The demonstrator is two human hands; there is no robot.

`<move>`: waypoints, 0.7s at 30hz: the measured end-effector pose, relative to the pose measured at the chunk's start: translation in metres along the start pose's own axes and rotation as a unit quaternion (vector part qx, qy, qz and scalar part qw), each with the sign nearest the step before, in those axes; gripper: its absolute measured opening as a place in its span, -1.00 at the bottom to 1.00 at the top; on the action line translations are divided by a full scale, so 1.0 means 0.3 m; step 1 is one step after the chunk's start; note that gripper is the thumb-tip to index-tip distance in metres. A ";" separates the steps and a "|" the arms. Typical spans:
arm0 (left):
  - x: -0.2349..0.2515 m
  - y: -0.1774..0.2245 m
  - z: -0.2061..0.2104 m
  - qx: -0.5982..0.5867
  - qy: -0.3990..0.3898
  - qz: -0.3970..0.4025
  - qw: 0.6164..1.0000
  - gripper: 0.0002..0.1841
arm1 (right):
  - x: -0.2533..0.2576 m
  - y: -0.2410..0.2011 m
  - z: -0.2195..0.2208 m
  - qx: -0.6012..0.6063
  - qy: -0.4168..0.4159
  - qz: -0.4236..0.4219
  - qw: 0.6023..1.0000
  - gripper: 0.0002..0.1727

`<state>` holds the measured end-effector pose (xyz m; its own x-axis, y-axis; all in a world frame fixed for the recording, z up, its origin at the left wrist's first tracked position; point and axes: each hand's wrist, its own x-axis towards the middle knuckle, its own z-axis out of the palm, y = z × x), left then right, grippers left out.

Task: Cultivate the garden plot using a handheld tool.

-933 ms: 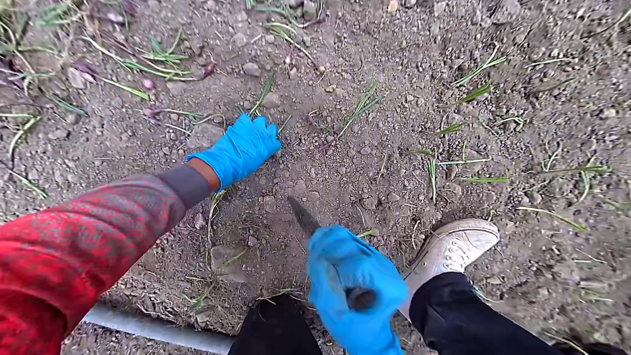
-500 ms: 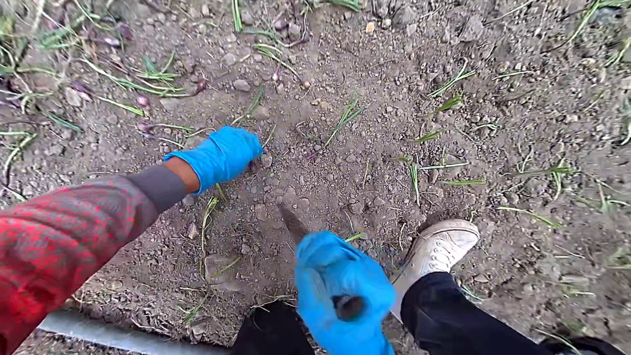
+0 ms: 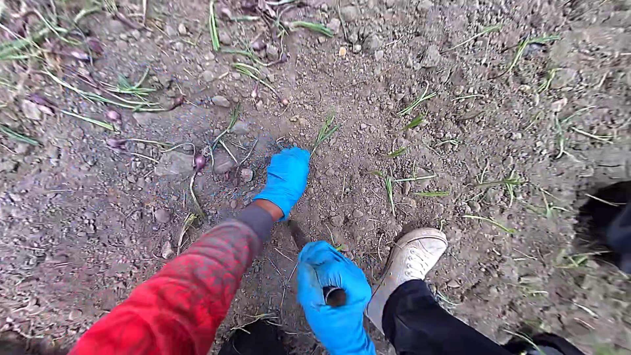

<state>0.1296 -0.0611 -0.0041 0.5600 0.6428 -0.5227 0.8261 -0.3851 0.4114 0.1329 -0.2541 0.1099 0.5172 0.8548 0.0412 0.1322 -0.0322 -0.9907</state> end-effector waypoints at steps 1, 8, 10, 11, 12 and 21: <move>0.019 0.010 0.024 0.004 0.009 -0.007 1.000 -0.74 | 0.009 0.031 -0.006 0.010 -0.002 0.000 1.000 -0.71; -0.007 -0.006 0.027 -0.032 -0.011 -0.038 0.999 -0.69 | 0.038 -0.013 -0.014 0.029 -0.014 0.014 0.999 -0.72; 0.007 0.024 0.029 -0.019 -0.030 -0.029 0.999 -0.71 | 0.034 0.006 -0.009 0.021 -0.022 0.011 0.999 -0.72; 0.020 0.027 0.018 -0.043 -0.037 -0.030 0.998 -0.73 | 0.038 0.025 -0.009 0.014 -0.026 0.012 0.999 -0.72; 0.033 0.011 -0.003 -0.102 -0.039 -0.033 0.993 -0.74 | 0.048 0.040 -0.009 0.014 -0.030 0.013 0.999 -0.71; -0.517 -0.339 -0.113 -0.615 0.076 -0.119 0.776 -0.85 | 0.119 -0.273 -0.092 0.075 -0.058 0.021 0.995 -0.66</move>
<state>-0.0433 -0.0993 0.0604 0.3102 0.7060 -0.6367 0.1679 0.6185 0.7676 0.1638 -0.2352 0.1961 0.4182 0.9084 -0.0065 -0.0197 0.0019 -0.9998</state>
